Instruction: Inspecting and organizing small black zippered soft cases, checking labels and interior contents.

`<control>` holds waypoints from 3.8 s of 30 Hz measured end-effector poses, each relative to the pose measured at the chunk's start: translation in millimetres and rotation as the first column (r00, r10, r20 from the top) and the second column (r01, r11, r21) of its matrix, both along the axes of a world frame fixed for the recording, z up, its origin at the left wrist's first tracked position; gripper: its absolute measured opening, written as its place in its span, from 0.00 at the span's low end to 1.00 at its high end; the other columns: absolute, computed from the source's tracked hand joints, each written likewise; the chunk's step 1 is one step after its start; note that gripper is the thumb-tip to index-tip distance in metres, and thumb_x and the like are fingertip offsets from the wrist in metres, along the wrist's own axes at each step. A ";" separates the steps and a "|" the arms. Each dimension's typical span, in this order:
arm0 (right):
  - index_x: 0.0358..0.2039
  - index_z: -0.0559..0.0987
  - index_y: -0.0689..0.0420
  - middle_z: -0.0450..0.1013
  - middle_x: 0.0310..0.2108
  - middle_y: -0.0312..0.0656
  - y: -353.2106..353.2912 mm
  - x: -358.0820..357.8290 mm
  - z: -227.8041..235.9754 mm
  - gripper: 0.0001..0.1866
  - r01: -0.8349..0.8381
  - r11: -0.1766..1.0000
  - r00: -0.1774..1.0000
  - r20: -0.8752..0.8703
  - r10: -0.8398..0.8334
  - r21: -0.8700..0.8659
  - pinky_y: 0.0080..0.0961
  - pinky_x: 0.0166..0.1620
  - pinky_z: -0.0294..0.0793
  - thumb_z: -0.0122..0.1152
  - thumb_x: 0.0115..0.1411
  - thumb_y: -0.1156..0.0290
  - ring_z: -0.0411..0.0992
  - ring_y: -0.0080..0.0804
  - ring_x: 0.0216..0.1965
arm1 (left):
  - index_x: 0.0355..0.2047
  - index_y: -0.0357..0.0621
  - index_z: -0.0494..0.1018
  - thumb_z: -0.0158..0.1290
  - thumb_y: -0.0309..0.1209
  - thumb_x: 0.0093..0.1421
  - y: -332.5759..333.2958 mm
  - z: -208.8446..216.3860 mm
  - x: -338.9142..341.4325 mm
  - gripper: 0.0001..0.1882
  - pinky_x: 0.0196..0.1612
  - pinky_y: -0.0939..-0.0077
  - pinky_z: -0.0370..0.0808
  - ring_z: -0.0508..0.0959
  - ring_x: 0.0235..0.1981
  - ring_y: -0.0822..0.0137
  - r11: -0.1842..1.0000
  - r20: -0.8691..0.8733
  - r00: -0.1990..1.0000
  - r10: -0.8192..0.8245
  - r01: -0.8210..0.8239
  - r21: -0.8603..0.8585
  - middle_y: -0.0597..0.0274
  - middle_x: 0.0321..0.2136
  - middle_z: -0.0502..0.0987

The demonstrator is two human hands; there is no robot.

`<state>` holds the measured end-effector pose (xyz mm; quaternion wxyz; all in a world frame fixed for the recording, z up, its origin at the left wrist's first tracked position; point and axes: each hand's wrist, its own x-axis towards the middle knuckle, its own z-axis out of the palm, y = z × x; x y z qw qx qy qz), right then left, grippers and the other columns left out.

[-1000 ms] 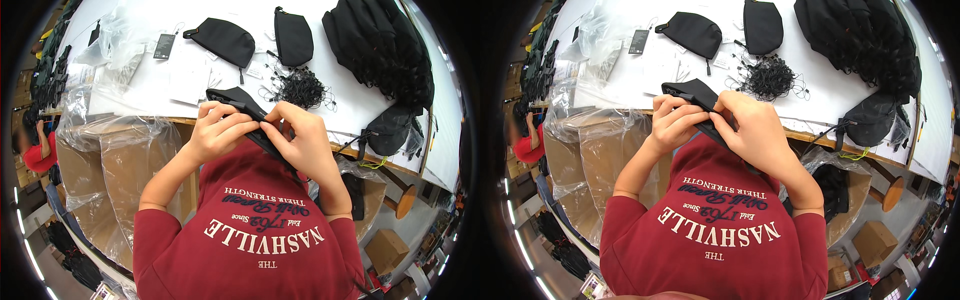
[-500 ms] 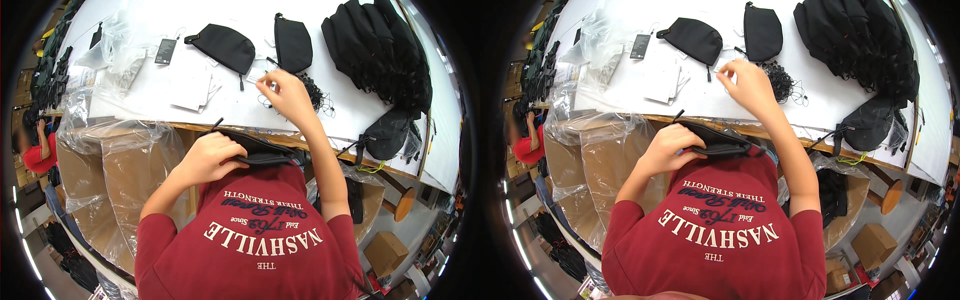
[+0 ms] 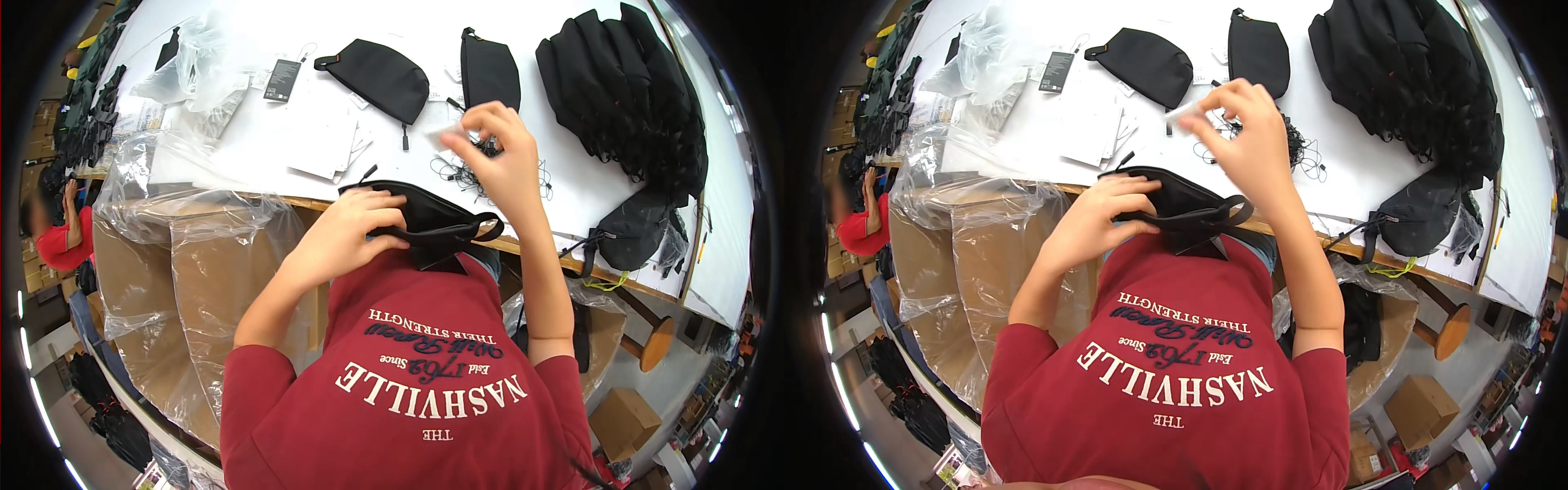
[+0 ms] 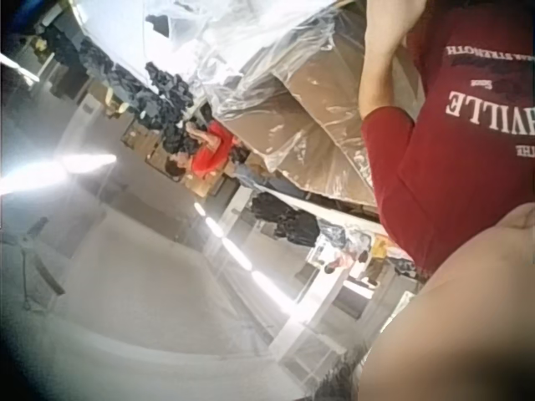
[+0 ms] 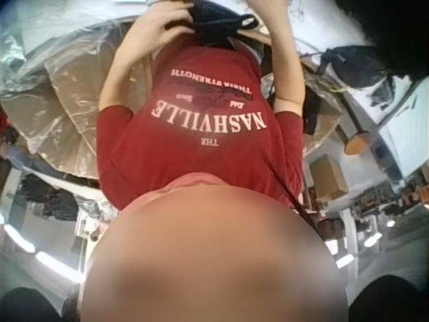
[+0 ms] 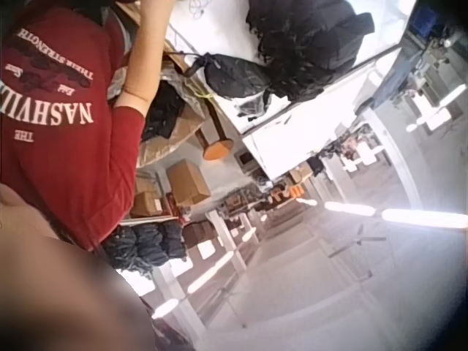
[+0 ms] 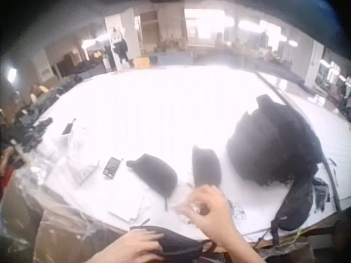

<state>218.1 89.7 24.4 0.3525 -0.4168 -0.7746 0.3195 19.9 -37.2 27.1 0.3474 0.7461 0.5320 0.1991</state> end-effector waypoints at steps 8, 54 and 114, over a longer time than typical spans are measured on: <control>0.49 0.77 0.54 0.70 0.46 0.41 -48.6 32.3 11.8 0.28 -0.174 0.982 0.975 0.155 0.162 0.068 0.34 0.53 0.63 0.71 0.46 0.60 0.65 0.41 0.48 | 0.30 0.45 0.76 0.57 0.22 0.46 6.5 -0.8 8.0 0.09 0.66 0.42 0.48 0.63 0.61 0.50 0.962 -0.217 0.974 0.064 -0.003 0.273 0.51 0.58 0.67; 0.37 0.75 0.58 0.68 0.16 0.30 -48.5 102.0 -6.5 0.18 -0.222 0.616 0.970 -0.107 0.218 -0.756 0.16 0.24 0.58 0.72 0.48 0.66 0.60 0.13 0.19 | 0.33 0.48 0.79 0.57 0.29 0.45 19.8 -52.9 1.8 0.12 0.31 0.66 0.74 0.78 0.25 0.58 0.993 -0.442 0.895 -0.067 0.102 0.054 0.60 0.21 0.77; 0.20 0.80 0.58 0.69 0.12 0.47 -31.2 47.6 0.4 0.18 -0.451 0.804 0.599 0.537 0.594 -0.387 0.35 0.25 0.69 0.65 0.52 0.55 0.71 0.42 0.18 | 0.34 0.44 0.74 0.59 0.27 0.49 15.5 -29.0 29.0 0.11 0.45 0.65 0.70 0.74 0.39 0.58 0.924 -0.013 0.962 -0.273 0.266 0.273 0.62 0.33 0.75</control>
